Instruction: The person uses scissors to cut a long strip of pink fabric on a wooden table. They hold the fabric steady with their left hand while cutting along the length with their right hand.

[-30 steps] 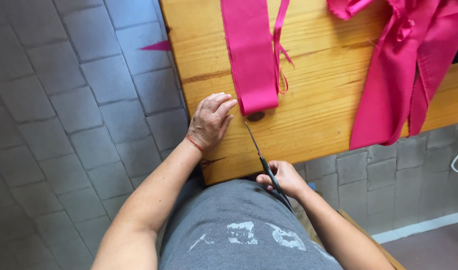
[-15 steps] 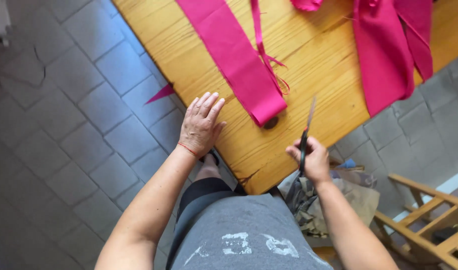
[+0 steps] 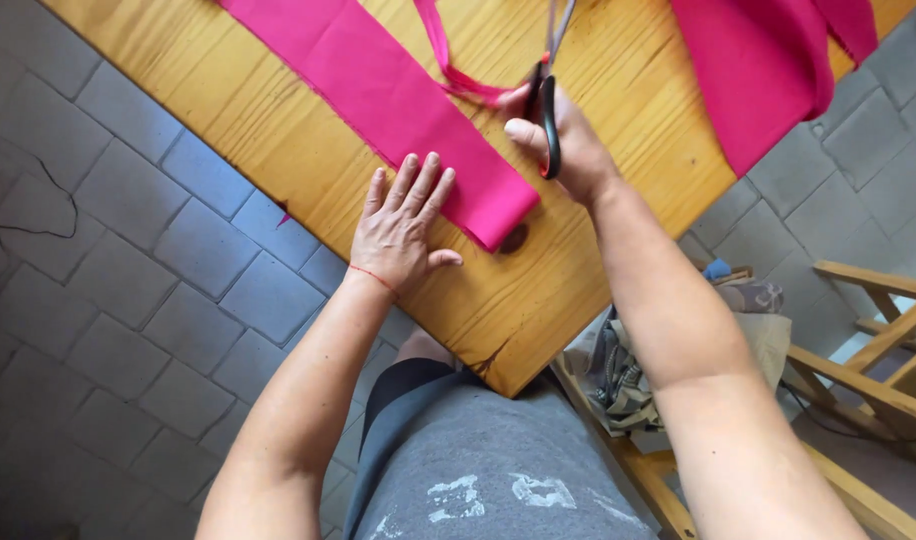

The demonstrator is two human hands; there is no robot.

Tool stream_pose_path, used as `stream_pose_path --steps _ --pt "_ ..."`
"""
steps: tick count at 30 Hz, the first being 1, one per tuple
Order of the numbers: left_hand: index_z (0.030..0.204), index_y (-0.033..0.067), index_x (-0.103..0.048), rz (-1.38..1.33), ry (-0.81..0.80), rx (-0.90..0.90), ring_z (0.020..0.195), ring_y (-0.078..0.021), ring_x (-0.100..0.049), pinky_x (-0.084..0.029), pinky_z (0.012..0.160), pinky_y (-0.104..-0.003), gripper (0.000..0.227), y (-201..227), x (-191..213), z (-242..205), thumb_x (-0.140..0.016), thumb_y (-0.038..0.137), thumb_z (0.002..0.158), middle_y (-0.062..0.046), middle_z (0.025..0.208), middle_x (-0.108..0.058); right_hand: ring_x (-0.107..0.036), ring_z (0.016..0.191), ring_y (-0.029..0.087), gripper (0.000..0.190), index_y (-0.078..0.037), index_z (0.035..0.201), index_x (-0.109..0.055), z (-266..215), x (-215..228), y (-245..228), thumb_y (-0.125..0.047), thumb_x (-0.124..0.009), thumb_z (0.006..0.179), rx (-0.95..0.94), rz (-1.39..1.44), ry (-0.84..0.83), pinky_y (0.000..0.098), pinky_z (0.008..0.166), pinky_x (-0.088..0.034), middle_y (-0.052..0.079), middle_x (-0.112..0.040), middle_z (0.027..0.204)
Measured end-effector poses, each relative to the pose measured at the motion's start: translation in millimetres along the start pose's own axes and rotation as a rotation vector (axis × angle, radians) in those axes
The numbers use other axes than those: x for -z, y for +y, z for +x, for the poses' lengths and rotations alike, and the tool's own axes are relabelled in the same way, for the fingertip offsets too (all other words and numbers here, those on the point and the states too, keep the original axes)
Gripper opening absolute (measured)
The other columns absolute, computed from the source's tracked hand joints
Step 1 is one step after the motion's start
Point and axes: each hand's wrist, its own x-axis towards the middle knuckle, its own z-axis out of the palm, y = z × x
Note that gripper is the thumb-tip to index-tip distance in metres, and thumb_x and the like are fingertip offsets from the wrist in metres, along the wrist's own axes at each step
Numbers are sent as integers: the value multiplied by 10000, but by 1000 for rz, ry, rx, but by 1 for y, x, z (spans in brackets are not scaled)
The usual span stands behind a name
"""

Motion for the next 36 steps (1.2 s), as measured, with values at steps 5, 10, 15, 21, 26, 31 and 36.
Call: stream_pose_path --steps 5,10,15,21,26,31,36 --pt "1956 199 -342 20 7 4 1869 -347 -227 -69 1499 -601 1280 -1 5 4 -260 1075 1026 -85 2018 -324 -683 1459 220 533 -153 1479 -535 12 29 -16 -319 -901 1129 336 -189 161 381 1192 -553 58 -668 1539" --pt "1943 203 -383 52 6 8 1860 -341 -259 -121 1502 -594 1209 3 12 2 -283 1033 1070 -76 2006 -351 -664 1479 225 611 -96 1515 -596 6 2 -11 -390 -887 1065 109 11 -94 401 1297 -552 105 -669 1576" --pt "1947 215 -364 32 -7 34 1864 -332 -249 -106 1503 -593 1232 2 7 4 -253 1050 1047 -67 2011 -336 -667 1391 235 611 -100 1508 -572 -9 31 -39 -407 -910 1102 204 -301 101 395 1193 -565 140 -673 1526" --pt "1965 306 -245 -27 -29 84 1879 -295 -182 -53 1507 -590 1399 0 -6 -1 -340 1134 841 -50 2039 -244 -794 1164 252 588 -82 1293 -813 -100 53 9 -344 -1098 849 -166 -241 -164 441 1045 -646 105 -829 1152" --pt "1955 278 -269 -42 93 67 1879 -297 -209 -69 1517 -578 1472 -3 -27 -2 -377 1158 780 -64 2035 -255 -836 956 279 490 -30 1113 -901 -191 50 53 -265 -1143 757 -432 -316 -238 458 924 -667 140 -888 948" --pt "1699 269 -647 -153 461 265 1494 -306 -713 -592 1239 -498 943 31 -32 -17 -1044 393 853 -24 1612 -704 -851 606 277 534 26 897 -830 -244 56 63 -425 -1106 818 -716 -281 -286 317 454 -598 215 -859 689" --pt "1207 429 -800 -657 231 868 1008 -122 -855 -671 856 -325 152 94 -61 -45 -810 508 1078 173 1035 -785 -658 438 184 538 16 882 -845 -238 51 49 -496 -1012 908 -802 -333 -393 281 410 -495 199 -805 612"
